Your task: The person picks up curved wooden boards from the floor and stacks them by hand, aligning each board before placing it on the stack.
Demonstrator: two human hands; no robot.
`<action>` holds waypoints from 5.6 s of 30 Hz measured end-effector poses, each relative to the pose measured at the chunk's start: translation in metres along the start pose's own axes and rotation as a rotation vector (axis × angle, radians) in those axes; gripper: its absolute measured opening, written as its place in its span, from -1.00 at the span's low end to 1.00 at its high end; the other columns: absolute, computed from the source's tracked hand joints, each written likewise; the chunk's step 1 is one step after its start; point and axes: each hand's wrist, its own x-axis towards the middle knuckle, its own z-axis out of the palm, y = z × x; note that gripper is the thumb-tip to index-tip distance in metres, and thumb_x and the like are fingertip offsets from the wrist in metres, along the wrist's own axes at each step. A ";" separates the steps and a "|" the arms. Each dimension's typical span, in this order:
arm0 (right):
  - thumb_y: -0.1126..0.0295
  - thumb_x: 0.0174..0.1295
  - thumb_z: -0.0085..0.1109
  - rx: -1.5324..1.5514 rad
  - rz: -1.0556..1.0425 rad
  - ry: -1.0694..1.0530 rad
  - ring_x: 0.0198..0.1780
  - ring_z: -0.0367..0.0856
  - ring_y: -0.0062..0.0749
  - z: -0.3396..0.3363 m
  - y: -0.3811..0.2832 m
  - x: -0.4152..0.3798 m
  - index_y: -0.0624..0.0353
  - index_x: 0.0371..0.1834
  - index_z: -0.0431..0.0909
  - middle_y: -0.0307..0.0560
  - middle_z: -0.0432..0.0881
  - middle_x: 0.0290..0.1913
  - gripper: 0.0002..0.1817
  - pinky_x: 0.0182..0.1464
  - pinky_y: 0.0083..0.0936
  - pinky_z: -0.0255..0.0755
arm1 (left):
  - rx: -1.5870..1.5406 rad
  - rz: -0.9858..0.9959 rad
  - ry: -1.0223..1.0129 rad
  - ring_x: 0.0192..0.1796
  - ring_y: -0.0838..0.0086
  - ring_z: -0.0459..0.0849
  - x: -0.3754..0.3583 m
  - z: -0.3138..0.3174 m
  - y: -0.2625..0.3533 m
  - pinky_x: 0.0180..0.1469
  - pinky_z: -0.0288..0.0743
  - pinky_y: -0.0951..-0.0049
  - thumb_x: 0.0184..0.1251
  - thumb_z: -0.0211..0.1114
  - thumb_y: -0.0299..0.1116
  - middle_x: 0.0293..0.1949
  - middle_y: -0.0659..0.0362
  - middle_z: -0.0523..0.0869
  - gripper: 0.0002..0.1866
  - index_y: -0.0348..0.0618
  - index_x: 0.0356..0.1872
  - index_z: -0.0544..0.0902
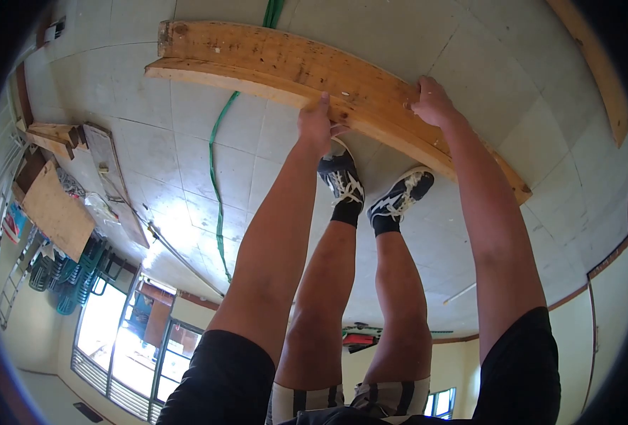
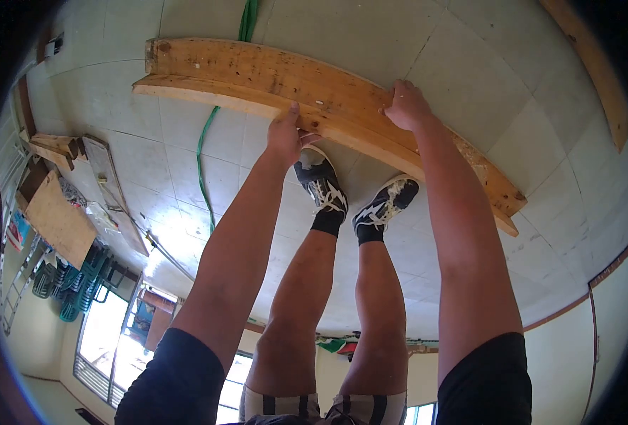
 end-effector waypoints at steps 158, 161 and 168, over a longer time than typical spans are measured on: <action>0.25 0.33 -0.06 -0.413 0.242 0.289 0.27 0.35 -0.02 0.083 -0.189 -0.047 -0.27 0.39 0.14 -0.12 0.22 0.37 -0.45 0.18 0.52 0.08 | 0.912 -0.044 0.390 -0.20 0.43 0.71 -0.259 -0.549 -0.017 -0.18 0.58 0.43 0.27 0.30 -0.24 -0.18 0.07 0.71 -0.60 -0.29 0.02 0.58; 0.29 0.27 0.04 -0.512 0.293 0.442 0.26 0.34 -0.06 0.118 -0.161 -0.016 -0.27 0.36 0.13 -0.13 0.21 0.33 -0.42 0.16 0.53 0.10 | 1.354 0.375 0.222 -0.25 0.16 0.70 -0.162 -0.519 0.057 -0.18 0.57 0.26 0.27 0.25 -0.22 -0.22 -0.06 0.71 -0.68 -0.24 -0.08 0.63; 0.38 0.14 0.17 -0.534 0.289 0.437 0.21 0.33 -0.09 0.106 -0.176 -0.035 -0.16 0.29 0.13 -0.10 0.24 0.25 -0.36 0.15 0.47 0.12 | 1.505 1.164 0.093 0.34 -0.03 0.24 0.015 -0.307 0.221 0.33 0.20 0.10 0.02 0.40 -0.21 0.29 -0.08 0.32 -0.28 -0.15 0.25 0.35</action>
